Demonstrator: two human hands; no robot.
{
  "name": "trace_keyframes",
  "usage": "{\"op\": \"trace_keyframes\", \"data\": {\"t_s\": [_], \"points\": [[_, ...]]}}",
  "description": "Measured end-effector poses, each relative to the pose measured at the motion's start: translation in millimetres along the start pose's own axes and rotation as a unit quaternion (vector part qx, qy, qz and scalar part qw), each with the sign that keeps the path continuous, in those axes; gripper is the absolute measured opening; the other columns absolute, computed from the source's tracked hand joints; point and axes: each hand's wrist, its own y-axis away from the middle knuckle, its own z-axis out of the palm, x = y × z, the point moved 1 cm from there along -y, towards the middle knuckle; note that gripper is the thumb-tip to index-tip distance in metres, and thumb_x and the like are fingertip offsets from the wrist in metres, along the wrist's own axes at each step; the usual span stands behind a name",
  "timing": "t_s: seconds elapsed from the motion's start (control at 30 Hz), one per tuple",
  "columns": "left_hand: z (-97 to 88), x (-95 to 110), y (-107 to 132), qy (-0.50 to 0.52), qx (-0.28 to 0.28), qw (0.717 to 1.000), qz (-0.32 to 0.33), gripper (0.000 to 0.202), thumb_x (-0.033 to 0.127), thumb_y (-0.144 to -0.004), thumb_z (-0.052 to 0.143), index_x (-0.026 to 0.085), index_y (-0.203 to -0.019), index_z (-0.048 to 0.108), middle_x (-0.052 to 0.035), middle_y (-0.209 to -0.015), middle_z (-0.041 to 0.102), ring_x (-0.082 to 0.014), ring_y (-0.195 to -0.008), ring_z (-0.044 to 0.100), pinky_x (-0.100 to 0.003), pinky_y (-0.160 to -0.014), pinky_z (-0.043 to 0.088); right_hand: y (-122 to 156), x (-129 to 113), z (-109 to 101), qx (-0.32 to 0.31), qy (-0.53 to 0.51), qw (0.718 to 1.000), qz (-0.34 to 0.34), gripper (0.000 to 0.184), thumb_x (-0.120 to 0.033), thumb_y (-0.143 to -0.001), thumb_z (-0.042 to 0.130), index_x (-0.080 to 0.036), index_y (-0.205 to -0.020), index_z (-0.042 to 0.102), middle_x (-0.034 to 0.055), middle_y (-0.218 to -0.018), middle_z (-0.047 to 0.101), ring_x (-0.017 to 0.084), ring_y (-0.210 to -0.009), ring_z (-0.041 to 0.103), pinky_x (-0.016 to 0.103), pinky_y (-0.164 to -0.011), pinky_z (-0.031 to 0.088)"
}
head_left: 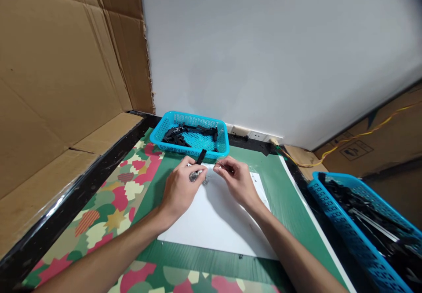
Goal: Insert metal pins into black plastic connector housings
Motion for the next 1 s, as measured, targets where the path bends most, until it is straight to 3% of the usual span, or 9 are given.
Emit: {"op": "trace_keyframes", "data": {"t_s": [0.13, 0.3, 0.53, 0.7, 1.0], "points": [[0.6, 3, 0, 0.035, 0.0, 0.999, 0.01, 0.016, 0.036, -0.098, 0.071, 0.026, -0.1, 0.082, -0.0024, -0.097, 0.064, -0.0148, -0.077, 0.061, -0.026, -0.065, 0.043, 1, 2, 1, -0.013, -0.009, 1.0, 0.009, 0.025, -0.042, -0.097, 0.071, -0.018, -0.092, 0.075, 0.0065, -0.091, 0.073, 0.02, -0.08, 0.063, 0.031, -0.074, 0.048], [1.2, 6, 1, 0.066, -0.043, 0.997, 0.006, 0.017, 0.034, -0.1, 0.067, 0.025, -0.1, 0.082, -0.0021, -0.097, 0.061, -0.0128, -0.072, 0.056, -0.026, -0.066, 0.041, 3, 4, 1, -0.04, -0.036, 0.998, 0.018, 0.025, -0.043, -0.095, 0.073, -0.018, -0.091, 0.075, 0.0059, -0.09, 0.072, 0.02, -0.081, 0.062, 0.031, -0.075, 0.048], [2.1, 12, 4, 0.092, -0.065, 0.994, 0.002, 0.018, 0.036, -0.1, 0.067, 0.023, -0.098, 0.079, -0.0013, -0.097, 0.057, -0.0114, -0.068, 0.049, -0.026, -0.064, 0.039, 7, 0, -5, -0.04, -0.062, 0.997, 0.027, 0.026, -0.044, -0.092, 0.078, -0.018, -0.089, 0.077, 0.005, -0.087, 0.071, 0.019, -0.079, 0.061, 0.031, -0.072, 0.046], [3.3, 15, 4, 0.163, -0.085, 0.983, -0.01, 0.022, 0.038, -0.1, 0.066, 0.02, -0.094, 0.077, -0.0003, -0.09, 0.053, -0.0108, -0.063, 0.042, -0.026, -0.06, 0.036, 10, -7, -8, -0.035, -0.084, 0.995, 0.036, 0.027, -0.045, -0.09, 0.08, -0.018, -0.088, 0.076, 0.0033, -0.083, 0.068, 0.017, -0.072, 0.056, 0.03, -0.068, 0.042], [11.7, 9, 5, 0.284, -0.066, 0.955, -0.059, 0.026, 0.044, -0.097, 0.071, 0.018, -0.095, 0.076, -0.0054, -0.095, 0.064, -0.0179, -0.083, 0.062, -0.027, -0.071, 0.048, 24, -8, -2, 0.01, -0.092, 0.994, 0.05, 0.026, -0.046, -0.09, 0.08, -0.02, -0.089, 0.08, 0.0051, -0.085, 0.071, 0.017, -0.072, 0.056, 0.031, -0.067, 0.044]]}}
